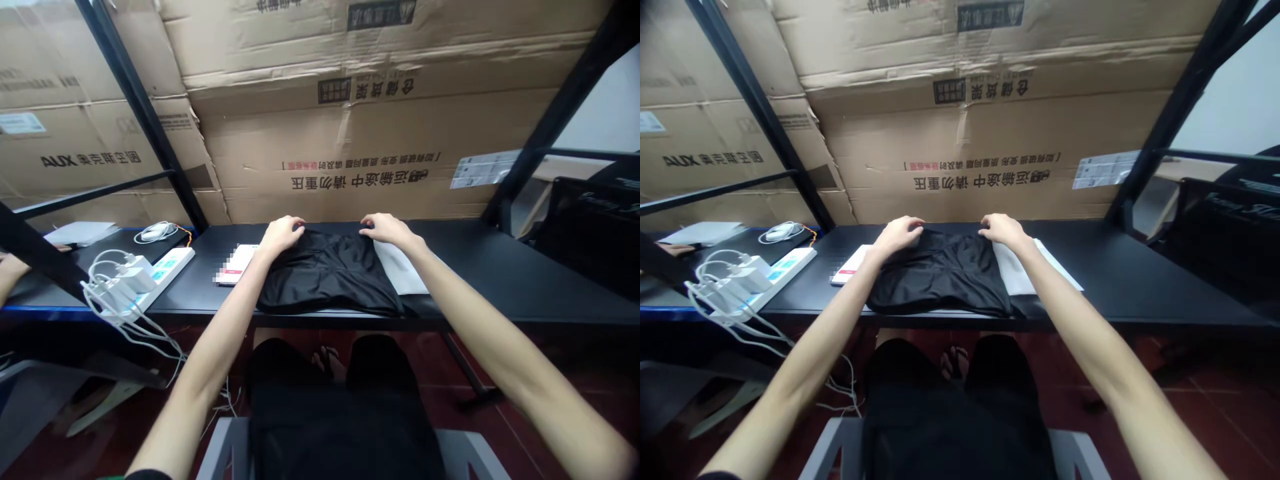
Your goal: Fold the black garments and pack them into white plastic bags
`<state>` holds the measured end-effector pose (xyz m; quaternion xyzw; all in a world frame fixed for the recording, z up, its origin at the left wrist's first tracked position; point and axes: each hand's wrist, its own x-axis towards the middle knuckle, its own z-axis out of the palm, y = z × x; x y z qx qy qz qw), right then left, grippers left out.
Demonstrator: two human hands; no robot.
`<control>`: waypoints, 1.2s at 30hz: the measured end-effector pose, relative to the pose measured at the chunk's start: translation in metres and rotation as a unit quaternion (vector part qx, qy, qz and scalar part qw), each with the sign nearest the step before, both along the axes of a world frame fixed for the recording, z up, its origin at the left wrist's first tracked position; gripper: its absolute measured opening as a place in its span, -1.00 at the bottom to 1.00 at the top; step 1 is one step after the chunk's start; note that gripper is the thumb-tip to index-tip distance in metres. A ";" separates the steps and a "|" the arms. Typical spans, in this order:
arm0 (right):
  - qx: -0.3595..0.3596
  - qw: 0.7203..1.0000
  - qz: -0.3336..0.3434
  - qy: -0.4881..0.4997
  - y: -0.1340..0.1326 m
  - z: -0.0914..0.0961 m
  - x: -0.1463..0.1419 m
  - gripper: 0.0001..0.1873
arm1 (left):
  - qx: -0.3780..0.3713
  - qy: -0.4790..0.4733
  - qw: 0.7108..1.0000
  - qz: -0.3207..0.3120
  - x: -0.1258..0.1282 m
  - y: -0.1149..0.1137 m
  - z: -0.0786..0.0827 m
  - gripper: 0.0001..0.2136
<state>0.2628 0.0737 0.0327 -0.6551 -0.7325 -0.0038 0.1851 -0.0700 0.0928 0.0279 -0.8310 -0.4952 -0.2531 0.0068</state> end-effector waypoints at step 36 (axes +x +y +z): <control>0.104 0.991 0.079 -0.041 -0.103 -0.063 0.014 -0.73 | 0.018 0.071 0.993 -0.093 -0.029 -0.079 -0.020 -0.81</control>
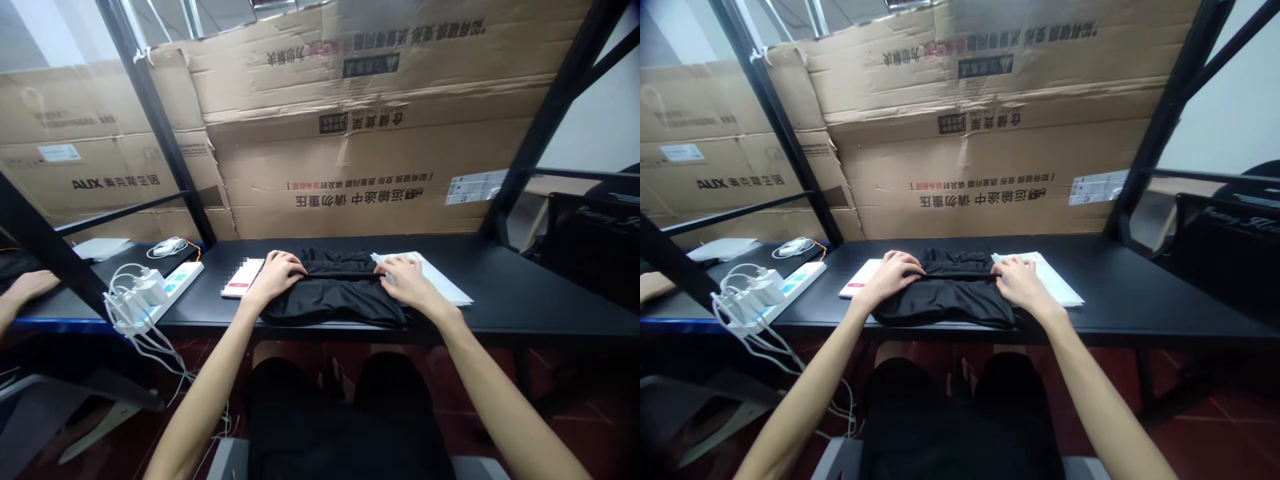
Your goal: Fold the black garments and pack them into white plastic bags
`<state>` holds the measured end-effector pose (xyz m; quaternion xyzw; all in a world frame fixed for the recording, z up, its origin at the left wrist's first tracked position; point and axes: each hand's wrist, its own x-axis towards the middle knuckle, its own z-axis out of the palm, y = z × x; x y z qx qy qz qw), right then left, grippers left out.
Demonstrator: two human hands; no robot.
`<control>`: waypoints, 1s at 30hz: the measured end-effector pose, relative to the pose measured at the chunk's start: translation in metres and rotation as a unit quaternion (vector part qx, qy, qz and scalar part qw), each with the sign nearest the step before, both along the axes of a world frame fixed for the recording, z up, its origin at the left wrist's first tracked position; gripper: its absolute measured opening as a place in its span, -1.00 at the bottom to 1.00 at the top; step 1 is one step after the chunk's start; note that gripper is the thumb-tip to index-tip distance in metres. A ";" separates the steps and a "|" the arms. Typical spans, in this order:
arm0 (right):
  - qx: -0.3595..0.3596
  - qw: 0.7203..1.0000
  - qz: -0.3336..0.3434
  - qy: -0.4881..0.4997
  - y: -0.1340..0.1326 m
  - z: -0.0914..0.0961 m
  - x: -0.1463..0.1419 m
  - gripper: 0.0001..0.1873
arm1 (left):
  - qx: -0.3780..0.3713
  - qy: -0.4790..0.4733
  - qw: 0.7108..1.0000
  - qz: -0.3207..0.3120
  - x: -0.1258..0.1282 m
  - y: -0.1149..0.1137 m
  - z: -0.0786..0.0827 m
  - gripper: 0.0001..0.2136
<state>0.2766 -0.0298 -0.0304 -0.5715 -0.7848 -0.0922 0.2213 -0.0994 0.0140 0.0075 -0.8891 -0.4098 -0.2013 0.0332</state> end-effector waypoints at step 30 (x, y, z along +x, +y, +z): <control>-0.018 0.994 0.087 0.061 -0.090 0.018 0.001 -0.73 | -0.010 -0.095 0.995 -0.040 -0.081 -0.087 -0.023 -0.75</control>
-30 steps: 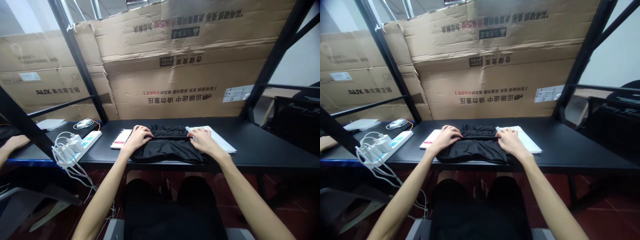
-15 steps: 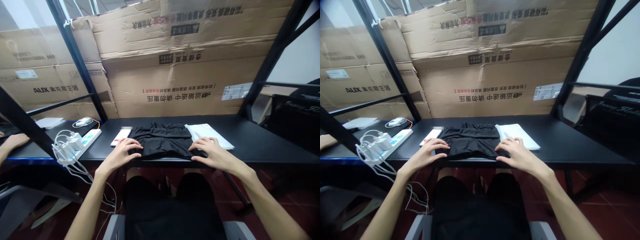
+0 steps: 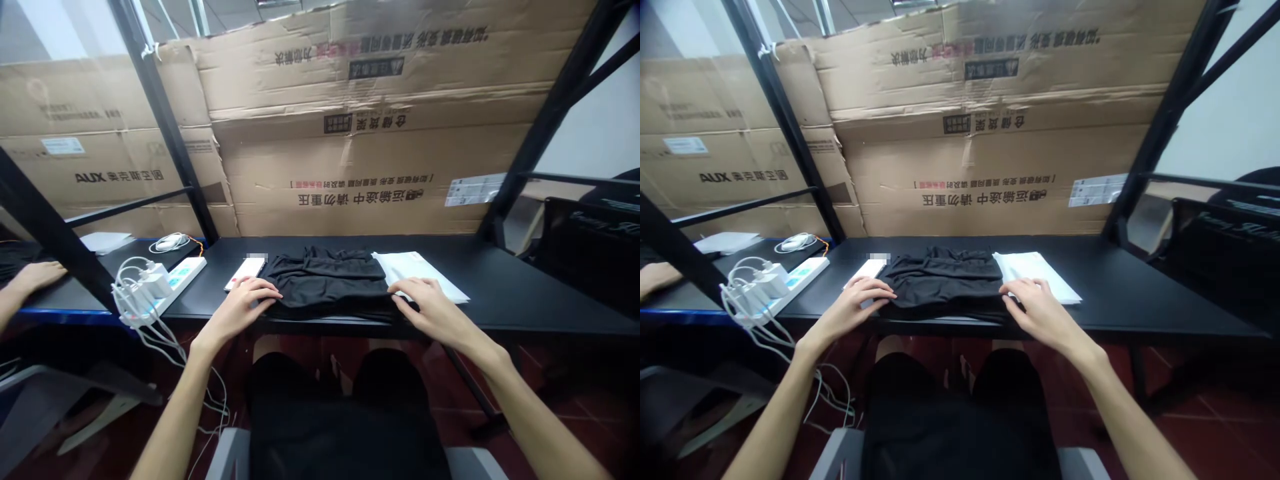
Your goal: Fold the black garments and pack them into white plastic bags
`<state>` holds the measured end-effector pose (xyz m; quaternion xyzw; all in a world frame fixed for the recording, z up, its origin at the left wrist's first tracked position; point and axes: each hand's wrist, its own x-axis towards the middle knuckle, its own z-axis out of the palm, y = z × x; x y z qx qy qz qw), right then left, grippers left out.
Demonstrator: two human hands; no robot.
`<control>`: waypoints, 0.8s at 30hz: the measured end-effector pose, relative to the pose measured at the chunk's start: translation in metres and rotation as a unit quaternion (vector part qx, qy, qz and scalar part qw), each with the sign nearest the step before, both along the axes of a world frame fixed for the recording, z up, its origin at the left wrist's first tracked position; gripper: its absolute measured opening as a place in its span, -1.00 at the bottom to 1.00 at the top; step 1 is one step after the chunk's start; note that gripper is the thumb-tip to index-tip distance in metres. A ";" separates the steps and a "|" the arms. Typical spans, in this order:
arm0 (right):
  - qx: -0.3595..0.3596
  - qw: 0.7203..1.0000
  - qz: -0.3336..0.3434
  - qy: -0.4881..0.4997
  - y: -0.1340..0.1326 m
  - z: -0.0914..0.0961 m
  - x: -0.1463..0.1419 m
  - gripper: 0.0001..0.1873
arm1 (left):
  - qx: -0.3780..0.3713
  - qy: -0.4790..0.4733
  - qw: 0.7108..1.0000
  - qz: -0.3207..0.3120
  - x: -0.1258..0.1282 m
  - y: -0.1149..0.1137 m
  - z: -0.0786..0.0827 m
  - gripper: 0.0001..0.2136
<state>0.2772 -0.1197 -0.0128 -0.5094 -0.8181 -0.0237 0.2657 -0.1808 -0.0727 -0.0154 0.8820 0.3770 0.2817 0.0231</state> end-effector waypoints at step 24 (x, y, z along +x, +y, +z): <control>-0.025 0.977 -0.118 0.177 0.113 0.026 0.018 -0.54 | -0.099 -0.053 0.968 0.224 0.029 0.084 0.060 -0.76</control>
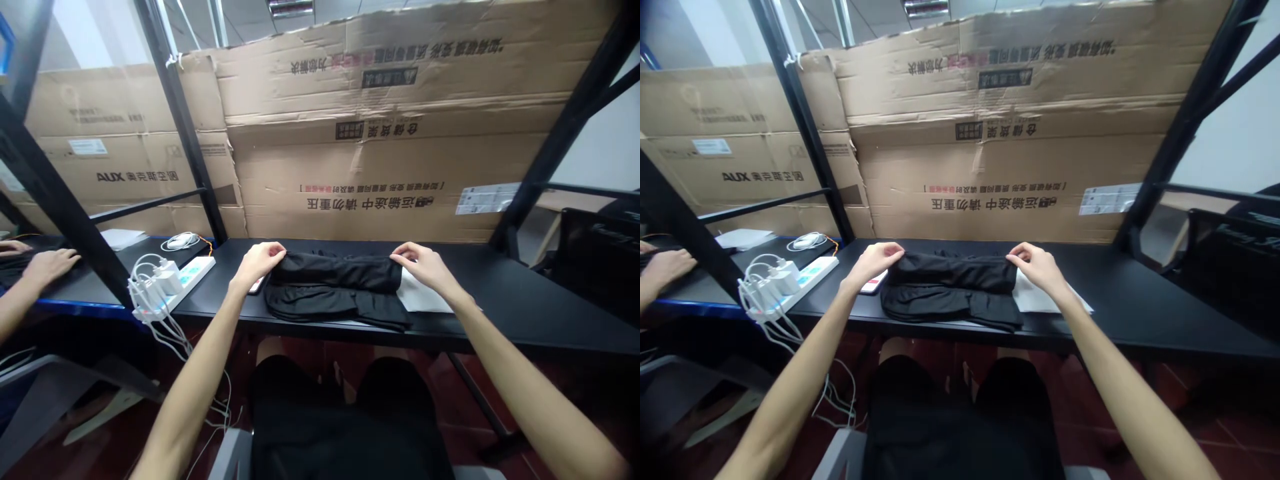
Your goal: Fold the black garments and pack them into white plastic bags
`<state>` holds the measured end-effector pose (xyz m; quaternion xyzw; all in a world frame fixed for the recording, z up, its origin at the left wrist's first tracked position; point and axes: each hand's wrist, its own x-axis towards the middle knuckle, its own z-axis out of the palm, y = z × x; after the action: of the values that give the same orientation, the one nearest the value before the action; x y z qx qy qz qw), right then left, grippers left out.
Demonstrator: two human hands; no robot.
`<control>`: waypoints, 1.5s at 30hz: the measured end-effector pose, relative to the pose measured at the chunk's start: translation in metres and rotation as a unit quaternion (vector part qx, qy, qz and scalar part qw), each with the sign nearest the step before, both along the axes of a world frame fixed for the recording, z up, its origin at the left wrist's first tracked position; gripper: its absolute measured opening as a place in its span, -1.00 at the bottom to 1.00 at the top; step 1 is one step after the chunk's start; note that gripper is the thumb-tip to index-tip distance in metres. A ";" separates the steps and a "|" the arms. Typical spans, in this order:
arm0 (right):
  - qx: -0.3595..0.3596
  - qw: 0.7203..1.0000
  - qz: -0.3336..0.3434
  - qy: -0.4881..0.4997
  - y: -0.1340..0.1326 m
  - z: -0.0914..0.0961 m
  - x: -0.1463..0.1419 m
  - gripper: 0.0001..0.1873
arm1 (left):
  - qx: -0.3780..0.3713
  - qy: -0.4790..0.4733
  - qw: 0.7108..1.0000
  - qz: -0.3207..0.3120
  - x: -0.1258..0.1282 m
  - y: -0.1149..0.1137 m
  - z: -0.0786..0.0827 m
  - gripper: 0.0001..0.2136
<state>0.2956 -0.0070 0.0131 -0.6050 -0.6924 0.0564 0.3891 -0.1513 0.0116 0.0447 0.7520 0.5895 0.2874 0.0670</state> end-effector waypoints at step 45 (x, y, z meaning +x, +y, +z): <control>-0.089 0.970 0.129 -0.187 -0.022 -0.049 -0.227 0.08 | -0.050 0.178 0.972 0.147 0.028 -0.022 0.004 -0.75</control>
<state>0.0682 -0.0289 -0.0360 -0.5428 -0.8171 0.0531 0.1868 -0.1235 -0.0101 0.0486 0.6918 0.7096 0.1264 -0.0445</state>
